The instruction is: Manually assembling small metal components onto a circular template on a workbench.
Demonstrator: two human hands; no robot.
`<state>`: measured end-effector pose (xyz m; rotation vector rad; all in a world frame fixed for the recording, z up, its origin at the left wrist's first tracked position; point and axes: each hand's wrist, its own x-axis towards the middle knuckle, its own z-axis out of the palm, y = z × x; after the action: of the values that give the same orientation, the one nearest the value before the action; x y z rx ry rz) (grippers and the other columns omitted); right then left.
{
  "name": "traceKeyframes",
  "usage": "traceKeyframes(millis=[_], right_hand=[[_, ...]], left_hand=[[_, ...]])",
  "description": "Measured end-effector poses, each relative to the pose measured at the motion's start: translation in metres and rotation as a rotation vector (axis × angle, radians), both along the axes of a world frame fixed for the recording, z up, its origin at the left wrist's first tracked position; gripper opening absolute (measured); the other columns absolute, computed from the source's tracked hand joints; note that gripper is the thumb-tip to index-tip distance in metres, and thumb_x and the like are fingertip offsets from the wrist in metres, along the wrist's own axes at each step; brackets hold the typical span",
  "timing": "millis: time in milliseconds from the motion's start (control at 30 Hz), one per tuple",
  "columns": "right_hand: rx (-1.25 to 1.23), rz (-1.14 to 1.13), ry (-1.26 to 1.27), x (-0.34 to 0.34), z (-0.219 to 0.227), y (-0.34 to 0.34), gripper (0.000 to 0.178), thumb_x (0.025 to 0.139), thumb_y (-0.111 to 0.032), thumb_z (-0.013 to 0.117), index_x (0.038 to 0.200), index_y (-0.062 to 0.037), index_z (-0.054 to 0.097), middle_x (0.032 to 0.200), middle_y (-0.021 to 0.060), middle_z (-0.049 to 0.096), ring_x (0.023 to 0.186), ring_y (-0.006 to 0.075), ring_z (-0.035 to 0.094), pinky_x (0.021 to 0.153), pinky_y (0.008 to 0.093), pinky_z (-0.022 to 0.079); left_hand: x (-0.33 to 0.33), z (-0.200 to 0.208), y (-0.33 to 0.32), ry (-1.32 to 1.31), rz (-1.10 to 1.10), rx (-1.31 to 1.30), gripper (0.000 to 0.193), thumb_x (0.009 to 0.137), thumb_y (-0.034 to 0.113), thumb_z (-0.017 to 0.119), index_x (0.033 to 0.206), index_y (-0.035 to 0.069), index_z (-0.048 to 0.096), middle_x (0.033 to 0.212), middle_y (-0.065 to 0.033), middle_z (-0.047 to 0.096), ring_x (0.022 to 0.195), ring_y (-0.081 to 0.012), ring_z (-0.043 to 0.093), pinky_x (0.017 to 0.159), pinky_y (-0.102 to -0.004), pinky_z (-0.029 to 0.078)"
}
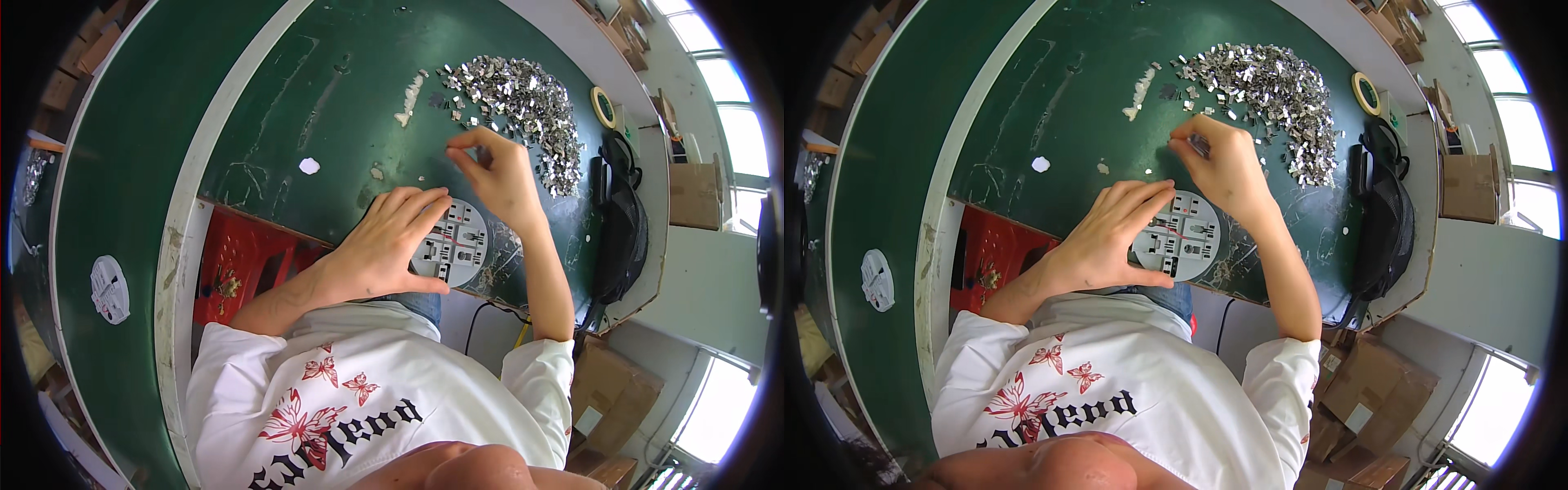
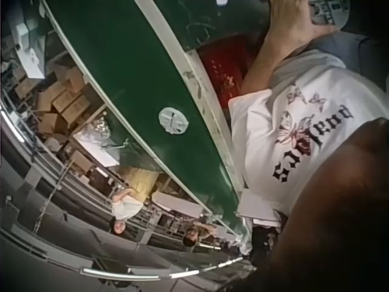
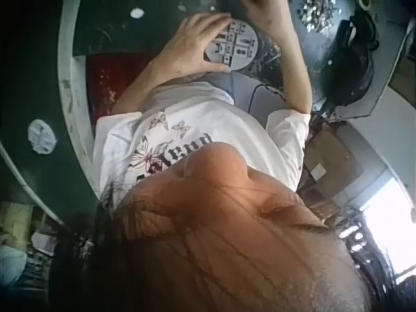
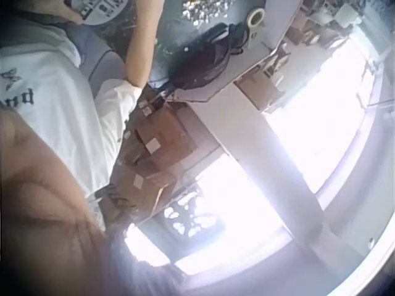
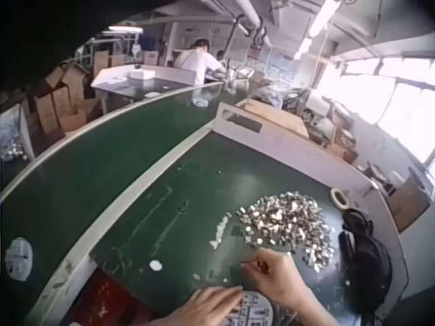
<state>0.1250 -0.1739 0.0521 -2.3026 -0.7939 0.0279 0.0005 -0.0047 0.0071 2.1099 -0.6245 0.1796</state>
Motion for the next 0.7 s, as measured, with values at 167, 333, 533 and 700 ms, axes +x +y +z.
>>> traceKeyframes(millis=[167, 333, 533, 700], right_hand=[[0.048, -0.124, 0.264, -0.036, 0.023, -0.023, 0.007, 0.083, -0.001, 0.072, 0.089, -0.0038, 0.07, 0.077, -0.0047, 0.063, 0.055, -0.0006, 0.036, 0.049, 0.0203, 0.027], [0.184, -0.167, 0.259, -0.063, 0.023, -0.035, 0.01, 0.079, 0.002, 0.073, 0.085, -0.0045, 0.069, 0.078, -0.0049, 0.066, 0.053, -0.0018, 0.034, 0.047, 0.0186, 0.024], [0.154, -0.185, 0.203, -0.087, 0.019, -0.047, 0.013, 0.076, 0.005, 0.074, 0.082, -0.004, 0.068, 0.084, -0.0019, 0.071, 0.052, -0.0013, 0.035, 0.046, 0.0185, 0.025], [0.133, -0.137, 0.067, -0.095, 0.011, -0.049, 0.014, 0.074, 0.006, 0.074, 0.079, -0.0046, 0.067, 0.085, 0.0009, 0.072, 0.052, 0.0006, 0.042, 0.045, 0.019, 0.029]], left_hand=[[0.004, 0.0, -0.004, -0.01, 0.03, -0.176, 0.067, 0.075, 0.029, 0.081, 0.128, -0.001, 0.055, 0.137, -0.0139, 0.049, 0.123, -0.036, 0.044, 0.105, -0.0464, 0.037], [0.005, 0.004, -0.015, -0.098, 0.071, -0.114, 0.036, 0.075, 0.013, 0.081, 0.107, 0.003, 0.068, 0.13, -0.0095, 0.056, 0.115, -0.032, 0.049, 0.097, -0.0419, 0.044], [0.006, 0.002, -0.02, -0.111, 0.087, -0.124, 0.016, 0.077, 0.006, 0.077, 0.091, 0.004, 0.07, 0.124, -0.0086, 0.059, 0.112, -0.0315, 0.051, 0.094, -0.0412, 0.046], [0.006, 0.002, -0.021, -0.109, 0.103, -0.148, 0.015, 0.077, 0.006, 0.077, 0.09, 0.005, 0.07, 0.122, -0.0083, 0.06, 0.111, -0.032, 0.052, 0.094, -0.041, 0.045]])
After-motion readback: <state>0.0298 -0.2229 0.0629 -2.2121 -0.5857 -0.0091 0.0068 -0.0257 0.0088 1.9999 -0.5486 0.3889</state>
